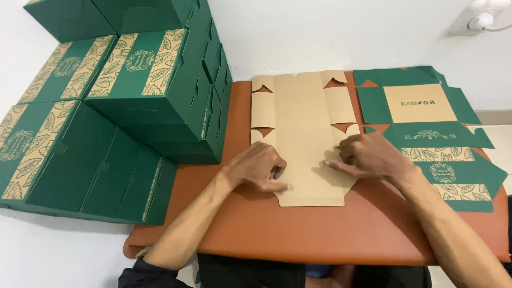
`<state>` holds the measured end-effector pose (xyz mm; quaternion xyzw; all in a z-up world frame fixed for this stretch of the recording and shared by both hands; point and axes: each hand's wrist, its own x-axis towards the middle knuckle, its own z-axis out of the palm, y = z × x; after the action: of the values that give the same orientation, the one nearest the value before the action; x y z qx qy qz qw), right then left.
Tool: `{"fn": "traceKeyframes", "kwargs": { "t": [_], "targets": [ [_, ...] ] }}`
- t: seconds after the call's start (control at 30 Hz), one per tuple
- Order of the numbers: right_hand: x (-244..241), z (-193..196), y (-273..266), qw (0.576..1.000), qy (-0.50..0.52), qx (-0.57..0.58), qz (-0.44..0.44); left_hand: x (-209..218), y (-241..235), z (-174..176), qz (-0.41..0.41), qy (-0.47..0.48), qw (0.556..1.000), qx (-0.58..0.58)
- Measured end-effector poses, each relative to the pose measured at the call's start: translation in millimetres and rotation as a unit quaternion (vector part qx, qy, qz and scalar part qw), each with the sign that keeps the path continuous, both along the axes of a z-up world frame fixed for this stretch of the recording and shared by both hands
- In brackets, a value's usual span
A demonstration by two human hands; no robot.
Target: The person assembles a flat cardboard box by folding the sides and securing them with green tape. They then place a decorative green lid on top of the assembled box and stack it with other finished boxes.
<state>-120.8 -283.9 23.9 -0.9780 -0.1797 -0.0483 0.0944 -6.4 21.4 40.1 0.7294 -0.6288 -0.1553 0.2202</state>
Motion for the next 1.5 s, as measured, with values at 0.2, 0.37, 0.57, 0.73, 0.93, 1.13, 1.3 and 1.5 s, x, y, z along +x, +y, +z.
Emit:
{"fn": "traceKeyframes", "kwargs": {
  "t": [0.2, 0.37, 0.57, 0.73, 0.93, 1.13, 1.3, 1.5],
  "targets": [
    [-10, 16, 32, 0.995, 0.084, -0.017, 0.054, -25, -17, -4, -0.035, -0.014, 0.997, 0.061],
    [-10, 4, 40, 0.987, 0.152, 0.0, 0.051, -17, -15, -13, -0.009, 0.046, 0.997, 0.056],
    [-5, -4, 38, 0.985, 0.169, 0.016, 0.036, -12, -17, -30, 0.021, 0.084, 0.995, 0.058],
    [-3, -11, 37, 0.986, 0.163, 0.003, 0.023, -19, -14, -13, 0.049, 0.09, 0.992, 0.07],
    [-1, 24, 42, 0.941, 0.338, 0.0, -0.016, -19, -13, -13, 0.053, 0.108, 0.99, 0.075],
    [-1, 17, 30, 0.913, 0.4, 0.065, -0.046, -18, -13, -19, 0.055, 0.108, 0.989, 0.082],
    [-2, 13, 37, 0.951, 0.298, 0.076, 0.019, -16, -16, -20, 0.052, 0.089, 0.991, 0.08],
    [2, -34, 33, 0.989, 0.1, 0.084, 0.065, -16, -15, -17, 0.057, 0.097, 0.99, 0.088]
  ]
}}
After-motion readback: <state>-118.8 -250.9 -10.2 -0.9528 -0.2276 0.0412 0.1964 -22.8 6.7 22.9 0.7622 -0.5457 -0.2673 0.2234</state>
